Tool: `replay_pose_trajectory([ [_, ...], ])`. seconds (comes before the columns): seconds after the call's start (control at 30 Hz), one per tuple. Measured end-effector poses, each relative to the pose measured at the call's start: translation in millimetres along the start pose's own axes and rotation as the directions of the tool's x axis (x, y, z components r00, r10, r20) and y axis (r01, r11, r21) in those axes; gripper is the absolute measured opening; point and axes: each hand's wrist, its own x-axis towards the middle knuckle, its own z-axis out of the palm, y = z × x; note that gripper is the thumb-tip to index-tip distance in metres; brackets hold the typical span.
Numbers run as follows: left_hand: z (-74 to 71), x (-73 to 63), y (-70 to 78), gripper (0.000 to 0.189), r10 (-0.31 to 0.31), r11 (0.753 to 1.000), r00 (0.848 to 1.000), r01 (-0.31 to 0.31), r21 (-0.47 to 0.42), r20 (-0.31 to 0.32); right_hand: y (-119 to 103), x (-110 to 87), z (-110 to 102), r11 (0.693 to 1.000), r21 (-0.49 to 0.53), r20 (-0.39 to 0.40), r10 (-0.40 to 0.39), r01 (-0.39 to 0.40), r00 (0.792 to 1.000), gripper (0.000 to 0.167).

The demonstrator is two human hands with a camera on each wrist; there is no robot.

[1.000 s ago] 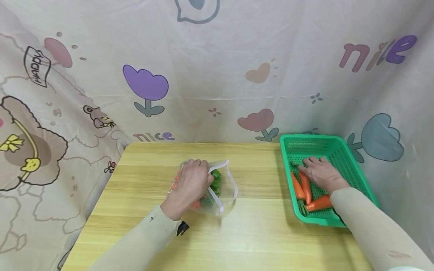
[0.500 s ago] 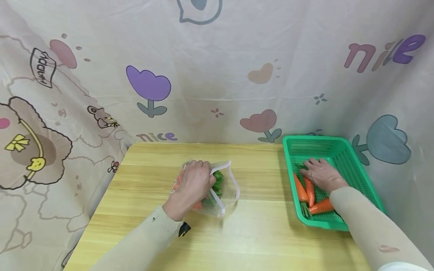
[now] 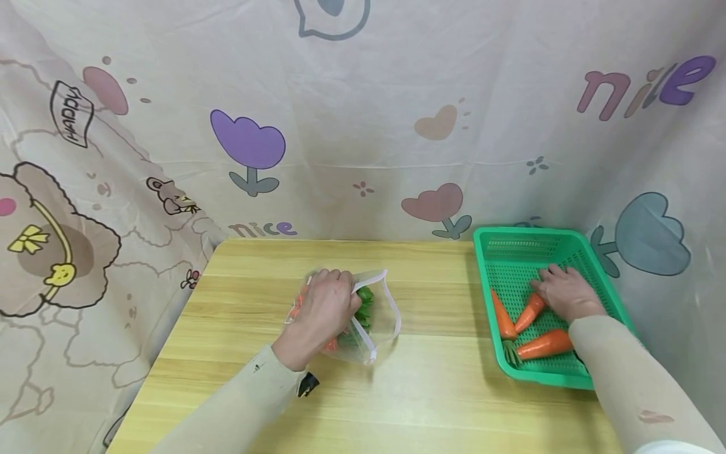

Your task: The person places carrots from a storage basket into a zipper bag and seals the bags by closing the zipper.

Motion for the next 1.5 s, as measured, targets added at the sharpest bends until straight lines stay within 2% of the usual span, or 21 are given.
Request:
replay_pose_trajectory([
  [0.17,-1.6,-0.8,-1.2,0.019,-0.004,1.0,1.0,0.004,-0.004,0.003,4.3,-0.2,3.7,1.0,0.003,0.014,0.014,-0.014,1.0,0.049],
  [0.47,-1.6,-1.9,-3.6,0.019,-0.005,1.0,1.0,0.005,-0.013,0.007,6.8,-3.1,7.5,0.999,0.022,0.031,0.04,-0.041,0.999,0.043],
  [0.77,-2.9,-0.3,-3.0,0.019,-0.014,1.0,0.999,0.014,-0.021,0.039,21.7,-9.3,-4.9,0.997,0.064,0.003,0.037,-0.037,0.999,0.019],
  [0.9,-3.0,0.3,-3.2,0.019,-0.014,1.0,0.998,0.015,-0.023,0.059,35.8,-13.1,-19.9,0.989,0.089,0.038,0.111,-0.114,0.993,0.027],
  [1.0,-2.7,1.0,-3.6,0.02,-0.013,1.0,0.998,0.014,-0.022,0.056,43.8,-16.1,-29.9,0.966,0.156,0.073,0.195,-0.204,0.978,0.034],
  [1.1,-2.4,0.9,-4.2,0.02,-0.009,1.0,0.999,0.009,-0.018,0.039,46.5,-17.2,-35.7,0.939,0.23,0.101,0.237,-0.254,0.966,0.032],
  [1.27,-2.4,0.5,-4.1,0.019,-0.001,1.0,1.0,0.002,-0.015,0.018,41.8,-17.4,-38.2,0.91,0.309,0.109,0.257,-0.278,0.96,0.031],
  [1.5,-2.7,-0.1,-4.1,0.02,-0.005,1.0,1.0,0.006,-0.027,0.024,31.5,-15.8,-41.9,0.917,0.279,0.062,0.279,-0.285,0.958,0.038],
])
